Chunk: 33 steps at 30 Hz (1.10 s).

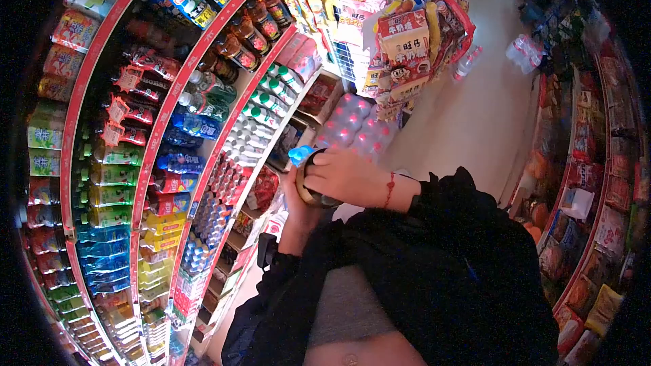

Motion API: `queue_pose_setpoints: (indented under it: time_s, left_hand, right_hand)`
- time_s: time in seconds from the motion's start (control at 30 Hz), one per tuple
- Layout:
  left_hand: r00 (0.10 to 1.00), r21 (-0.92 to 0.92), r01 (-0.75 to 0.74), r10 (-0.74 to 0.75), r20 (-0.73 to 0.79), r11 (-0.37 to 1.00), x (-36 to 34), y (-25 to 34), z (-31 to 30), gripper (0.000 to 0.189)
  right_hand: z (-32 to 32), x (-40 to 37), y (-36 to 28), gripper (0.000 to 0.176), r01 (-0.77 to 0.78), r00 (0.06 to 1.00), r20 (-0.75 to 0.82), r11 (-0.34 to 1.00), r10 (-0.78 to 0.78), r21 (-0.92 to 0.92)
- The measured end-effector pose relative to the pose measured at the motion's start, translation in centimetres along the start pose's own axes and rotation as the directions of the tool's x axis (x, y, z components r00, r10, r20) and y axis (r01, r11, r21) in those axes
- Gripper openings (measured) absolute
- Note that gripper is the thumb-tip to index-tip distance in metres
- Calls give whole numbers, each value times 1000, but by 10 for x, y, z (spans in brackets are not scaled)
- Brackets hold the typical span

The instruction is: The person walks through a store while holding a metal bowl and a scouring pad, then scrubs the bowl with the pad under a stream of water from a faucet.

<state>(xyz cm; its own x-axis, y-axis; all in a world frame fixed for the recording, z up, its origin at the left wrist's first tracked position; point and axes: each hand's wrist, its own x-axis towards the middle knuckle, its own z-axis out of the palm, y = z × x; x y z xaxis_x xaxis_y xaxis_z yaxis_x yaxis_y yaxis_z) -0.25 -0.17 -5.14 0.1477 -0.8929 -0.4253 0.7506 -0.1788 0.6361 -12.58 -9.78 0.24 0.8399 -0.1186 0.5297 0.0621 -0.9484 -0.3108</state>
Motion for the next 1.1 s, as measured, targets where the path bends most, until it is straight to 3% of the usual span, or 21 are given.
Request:
queue_pose_setpoints:
  time_s: [0.07,0.13,0.2,0.33,0.4,0.53,0.6,0.7,0.83,0.9,0.93,1.0,1.1]
  left_hand:
    - [997,-57,68,-65,51,996,0,1,-3,52]
    - [1000,37,-3,4,-13,999,3,-7,-5,51]
    - [1000,37,14,-13,-23,999,1,-6,3,52]
    - [1000,58,3,-3,8,998,0,-11,3,54]
    - [999,28,8,-9,31,1000,2,-21,-2,55]
    - [998,-51,46,-43,45,998,-3,-13,5,54]
    - [997,-62,41,-37,68,997,-3,-10,4,53]
    - [998,-50,40,-37,44,998,0,-13,-2,52]
    - [999,-12,40,-40,-13,999,-5,-5,4,53]
    - [999,-12,27,-27,-20,1000,-6,-3,3,54]
    - [1000,38,-1,2,-11,999,-5,-2,-1,56]
    - [999,87,-33,33,-1,996,-4,-1,-5,57]
    - [999,-20,-19,20,48,1000,-4,2,-9,59]
  right_hand:
    - [0,-4,2,20,4,999,43,1000,-4,-10]
    - [0,-9,0,19,3,996,88,1000,0,-23]
    - [0,-15,-3,19,-251,945,151,938,291,-238]
    - [4,-25,-3,15,-298,896,258,920,361,-255]
    - [-3,-25,-3,8,-410,810,369,890,455,-198]
    - [-5,-22,-5,9,-382,856,375,924,355,-4]
    - [10,-25,-2,8,-252,967,82,944,240,212]
    - [19,-20,3,5,-153,986,-49,981,160,120]
    - [15,-19,6,4,-176,983,-52,983,173,-45]
    - [13,-21,8,10,-169,977,99,973,186,-158]
    - [13,-21,7,10,-168,978,99,973,185,-159]
    - [13,-20,6,5,-218,935,267,972,232,-84]
    - [11,-14,0,6,-185,951,262,981,162,65]
